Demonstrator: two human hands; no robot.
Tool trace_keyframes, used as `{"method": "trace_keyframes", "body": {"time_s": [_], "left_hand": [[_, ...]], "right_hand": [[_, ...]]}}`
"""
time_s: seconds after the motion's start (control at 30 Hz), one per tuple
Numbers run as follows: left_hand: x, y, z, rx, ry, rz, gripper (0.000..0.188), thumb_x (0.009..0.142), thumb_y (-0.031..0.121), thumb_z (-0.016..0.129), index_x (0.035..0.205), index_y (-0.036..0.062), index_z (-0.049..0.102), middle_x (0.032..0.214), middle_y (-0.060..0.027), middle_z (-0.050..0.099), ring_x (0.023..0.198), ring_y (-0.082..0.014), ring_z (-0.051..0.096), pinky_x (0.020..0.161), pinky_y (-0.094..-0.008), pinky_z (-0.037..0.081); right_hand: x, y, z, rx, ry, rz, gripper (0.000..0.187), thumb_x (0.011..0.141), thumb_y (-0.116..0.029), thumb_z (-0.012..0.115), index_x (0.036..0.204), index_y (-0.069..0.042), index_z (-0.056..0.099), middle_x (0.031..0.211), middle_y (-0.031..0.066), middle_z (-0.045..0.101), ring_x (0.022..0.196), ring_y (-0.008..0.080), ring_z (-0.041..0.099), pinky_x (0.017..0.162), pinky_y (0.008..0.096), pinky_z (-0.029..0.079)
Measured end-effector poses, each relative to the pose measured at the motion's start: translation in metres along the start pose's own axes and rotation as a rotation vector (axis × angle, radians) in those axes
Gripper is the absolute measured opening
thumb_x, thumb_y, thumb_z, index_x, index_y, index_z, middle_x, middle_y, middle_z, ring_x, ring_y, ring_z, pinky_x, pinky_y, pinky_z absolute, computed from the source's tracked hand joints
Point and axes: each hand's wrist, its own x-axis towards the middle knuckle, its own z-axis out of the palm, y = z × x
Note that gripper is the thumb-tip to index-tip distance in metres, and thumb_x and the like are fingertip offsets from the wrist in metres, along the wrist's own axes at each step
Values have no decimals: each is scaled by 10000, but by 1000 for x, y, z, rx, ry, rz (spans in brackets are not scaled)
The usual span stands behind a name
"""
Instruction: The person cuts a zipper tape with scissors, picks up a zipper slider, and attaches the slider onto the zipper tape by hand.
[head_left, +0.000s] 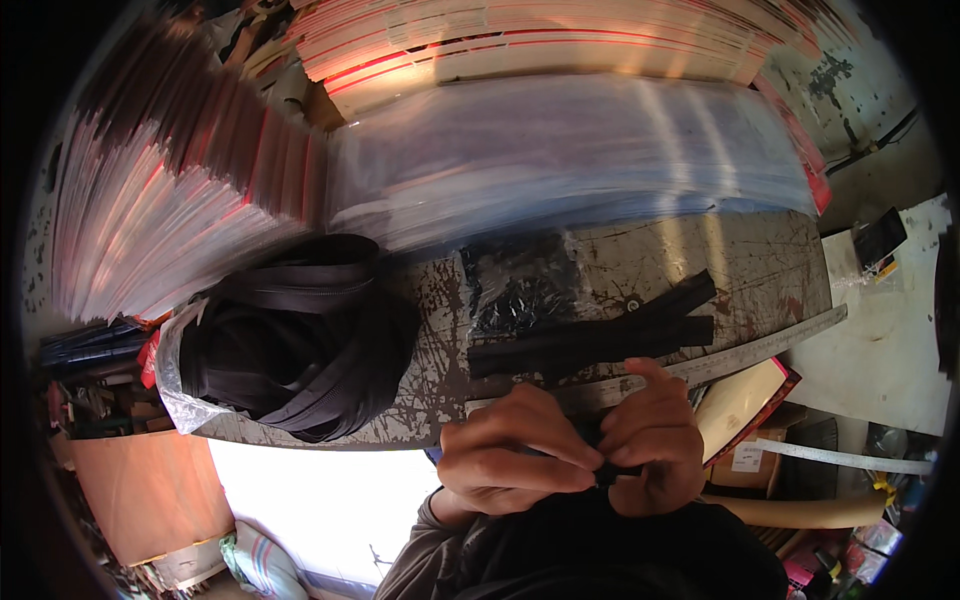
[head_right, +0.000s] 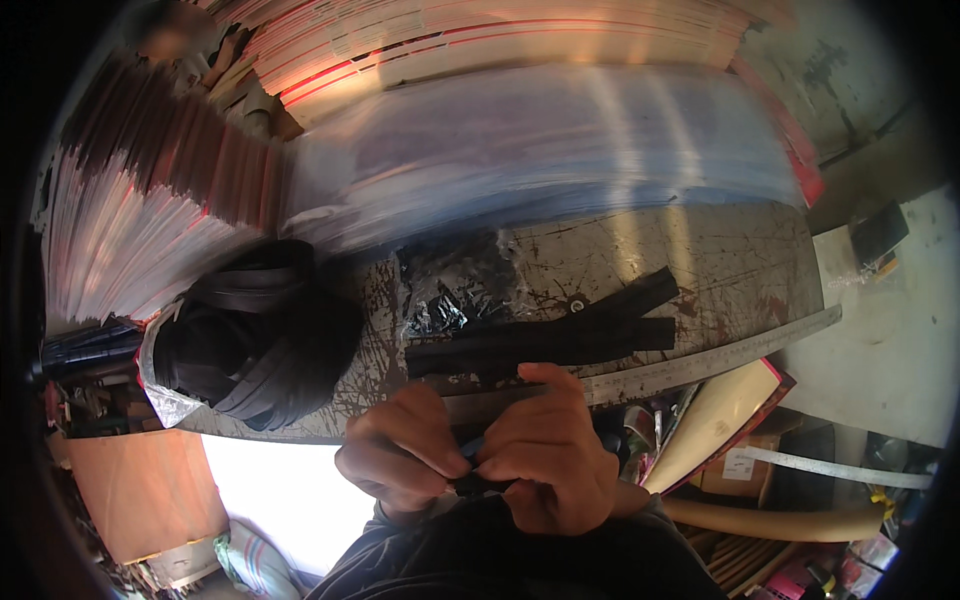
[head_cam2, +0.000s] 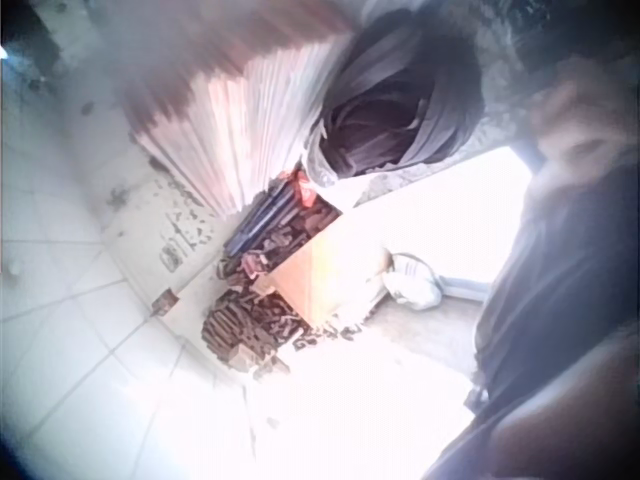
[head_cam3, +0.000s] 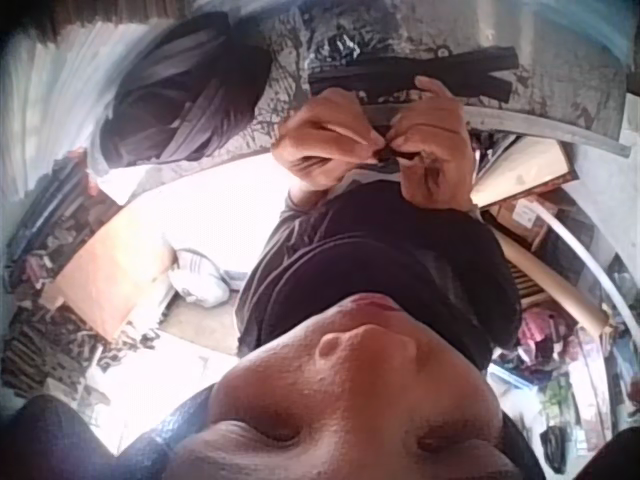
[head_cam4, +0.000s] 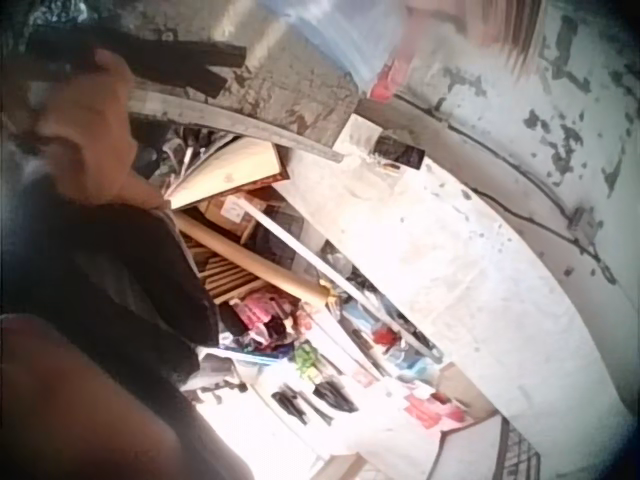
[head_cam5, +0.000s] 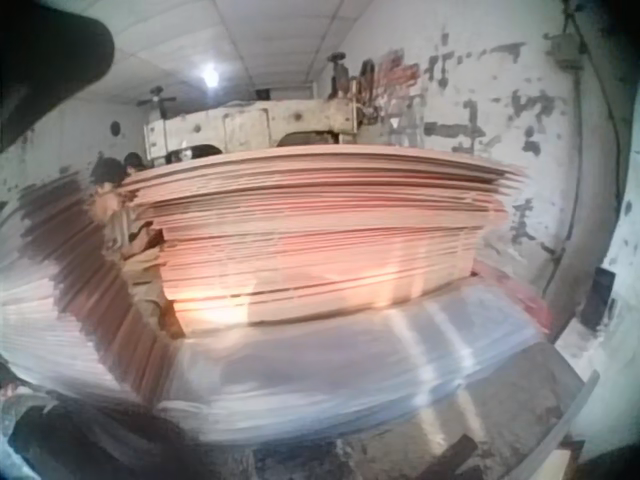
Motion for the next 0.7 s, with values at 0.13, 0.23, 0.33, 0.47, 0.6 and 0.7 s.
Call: {"method": "trace_keyframes", "body": {"time_s": [0.13, 0.23, 0.33, 0.47, 0.6, 0.7], "left_hand": [[4, -3, -6, 13, -72, 75, 111, 663, 35, 663, 766, 71, 648, 747, -66, 599, 620, -144, 556, 516, -236, 402], [8, -1, -8, 92, -157, 84, 107, 674, 48, 649, 776, 79, 658, 757, -57, 587, 630, -141, 548, 522, -231, 404], [3, 1, -11, 104, -145, 50, 122, 668, 54, 656, 788, 77, 661, 765, -53, 585, 638, -141, 542, 523, -231, 409], [4, 2, -11, 103, -152, 26, 115, 665, 56, 659, 779, 75, 660, 763, -55, 587, 630, -141, 542, 523, -230, 415], [2, 3, -8, 94, -96, 40, 131, 649, 57, 670, 778, 61, 648, 777, -77, 595, 640, -153, 555, 524, -240, 419], [4, 5, -9, 73, -103, 63, 151, 635, 46, 676, 782, 58, 641, 793, -88, 598, 651, -163, 564, 528, -248, 421]], "right_hand": [[-3, 6, 0, 16, -39, -21, 35, 754, -45, 513, 786, -40, 525, 695, 66, 561, 645, 171, 545, 858, 456, 354], [0, 2, 0, 4, -7, -18, 81, 724, 10, 528, 788, -40, 522, 701, 66, 565, 652, 174, 550, 855, 459, 358], [0, 3, 2, -11, 3, -34, 137, 698, 42, 547, 795, -52, 524, 702, 68, 570, 655, 178, 559, 851, 473, 357], [-2, 13, 6, 29, 45, -196, 110, 730, -18, 579, 799, -97, 545, 698, 52, 571, 650, 163, 565, 842, 489, 361], [0, 12, 6, 7, 73, -272, 45, 782, -112, 573, 817, -136, 588, 712, 20, 567, 653, 135, 561, 841, 483, 369], [0, 10, 2, -29, 25, -261, 60, 795, -142, 562, 833, -145, 609, 712, 6, 560, 652, 125, 557, 841, 470, 376]]}}
